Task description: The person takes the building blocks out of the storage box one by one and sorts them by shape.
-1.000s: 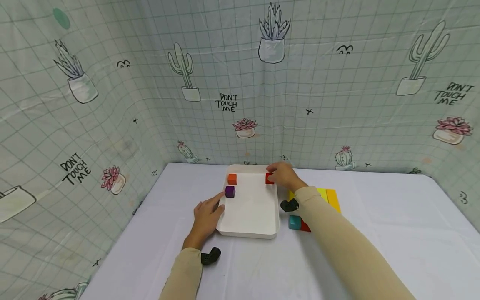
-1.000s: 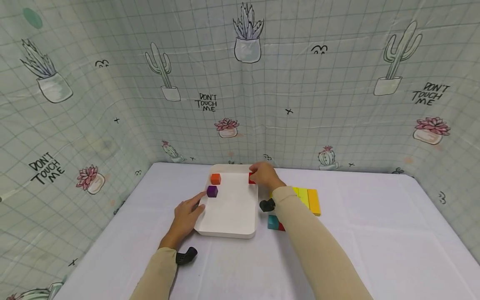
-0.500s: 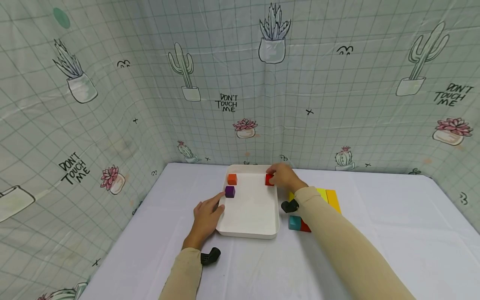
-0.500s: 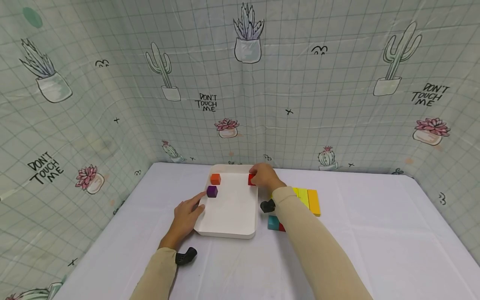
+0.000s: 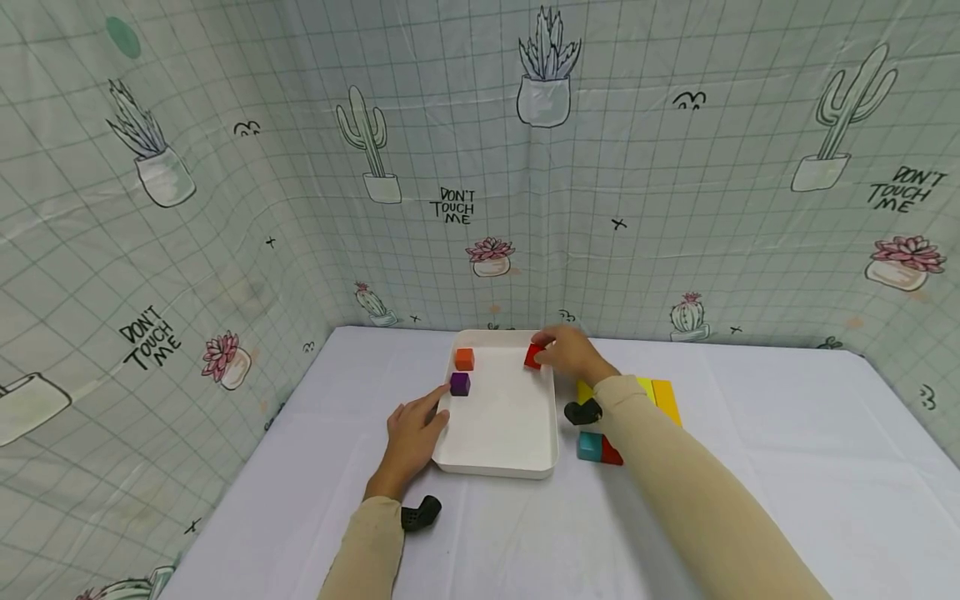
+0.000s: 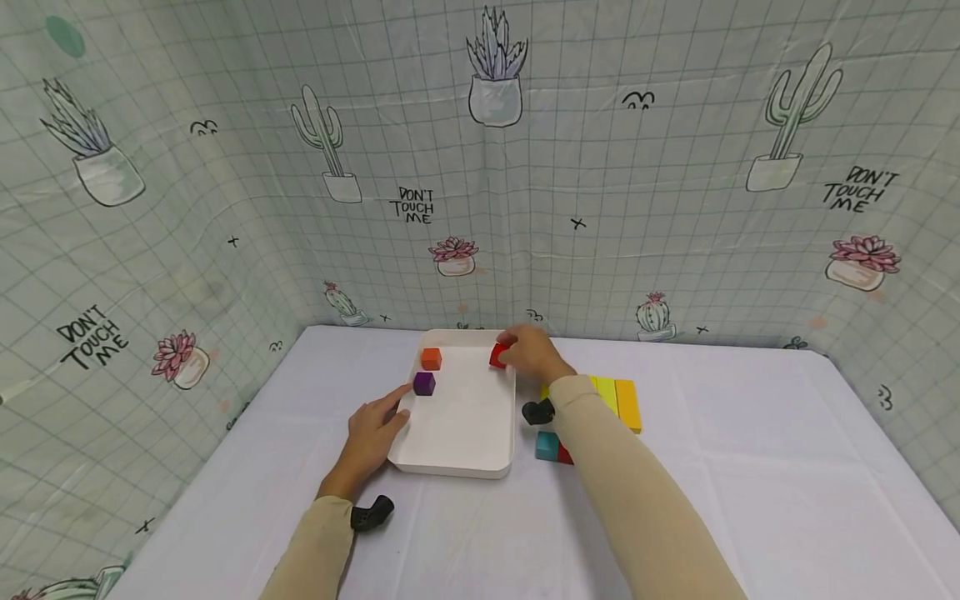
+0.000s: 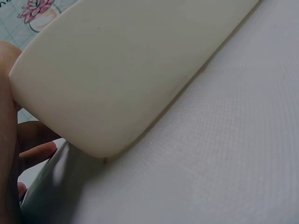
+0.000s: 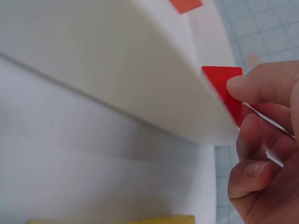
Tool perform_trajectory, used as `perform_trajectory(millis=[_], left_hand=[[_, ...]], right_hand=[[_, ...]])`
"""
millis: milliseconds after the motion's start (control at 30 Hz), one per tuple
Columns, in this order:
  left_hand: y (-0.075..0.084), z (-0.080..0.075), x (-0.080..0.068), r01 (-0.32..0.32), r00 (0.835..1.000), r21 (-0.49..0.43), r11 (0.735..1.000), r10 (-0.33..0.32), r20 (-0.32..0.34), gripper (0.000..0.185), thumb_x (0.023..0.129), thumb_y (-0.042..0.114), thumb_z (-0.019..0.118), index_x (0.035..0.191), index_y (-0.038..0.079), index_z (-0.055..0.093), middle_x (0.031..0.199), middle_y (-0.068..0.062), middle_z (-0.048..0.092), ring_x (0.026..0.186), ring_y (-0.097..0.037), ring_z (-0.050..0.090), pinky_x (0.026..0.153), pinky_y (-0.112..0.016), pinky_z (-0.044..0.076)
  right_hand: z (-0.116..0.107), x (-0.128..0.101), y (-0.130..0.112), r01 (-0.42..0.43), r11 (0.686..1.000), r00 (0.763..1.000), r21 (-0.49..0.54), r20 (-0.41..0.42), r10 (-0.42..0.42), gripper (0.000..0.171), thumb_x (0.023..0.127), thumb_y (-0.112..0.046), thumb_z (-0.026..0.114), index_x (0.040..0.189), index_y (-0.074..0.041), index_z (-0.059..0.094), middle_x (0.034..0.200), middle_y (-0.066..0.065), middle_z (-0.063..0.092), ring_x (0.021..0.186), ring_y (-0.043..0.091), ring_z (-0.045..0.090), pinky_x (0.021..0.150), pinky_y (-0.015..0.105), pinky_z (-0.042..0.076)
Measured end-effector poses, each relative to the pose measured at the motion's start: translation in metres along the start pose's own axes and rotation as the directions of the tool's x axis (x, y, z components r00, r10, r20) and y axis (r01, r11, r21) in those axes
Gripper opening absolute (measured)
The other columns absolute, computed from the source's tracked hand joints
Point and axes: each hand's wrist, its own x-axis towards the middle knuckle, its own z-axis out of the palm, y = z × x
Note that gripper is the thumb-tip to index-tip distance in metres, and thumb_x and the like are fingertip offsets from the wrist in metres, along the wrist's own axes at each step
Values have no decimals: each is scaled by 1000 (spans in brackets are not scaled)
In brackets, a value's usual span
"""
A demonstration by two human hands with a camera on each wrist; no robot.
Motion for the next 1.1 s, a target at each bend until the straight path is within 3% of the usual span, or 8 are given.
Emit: perform_trajectory(millis=[267, 533, 900, 1100], left_hand=[[1, 1, 0, 16, 1000, -7, 1000, -16, 0, 47, 102, 26, 53, 148, 22, 52, 148, -7, 52, 140, -32, 39, 118, -58, 1], [1, 2, 0, 8, 1000, -2, 1000, -8, -4, 46, 102, 25, 53, 148, 21, 53, 148, -7, 53, 139, -32, 40, 117, -59, 2], [1, 1, 0, -8, 1000, -7, 1000, 8, -8, 46, 102, 24, 54, 148, 21, 53, 148, -7, 53, 139, -32, 40, 117, -58, 2], [2, 0, -1, -15, 1000, -8, 1000, 15, -5, 46, 102, 24, 54, 148, 20, 53, 148, -7, 52, 140, -33, 40, 117, -59, 1]], right_hand=[[-5, -1, -11, 63, 996, 998, 55, -35, -61, 36, 93, -16, 68, 127, -6, 66, 127, 13, 64, 112, 31, 59, 97, 44, 51], [-6, -4, -18, 26, 988, 1000, 155, -17, -23, 38, 92, -20, 69, 129, -8, 65, 128, 11, 62, 101, 28, 64, 82, 36, 59], [-7, -15, -19, 7, 963, 1000, 269, -12, -4, 37, 94, -18, 69, 128, -7, 64, 129, 12, 61, 103, 32, 67, 82, 35, 59], [-6, -20, -14, -1, 925, 1000, 381, -3, 3, 40, 96, -12, 67, 133, 0, 59, 131, 16, 57, 110, 34, 64, 81, 36, 59]])
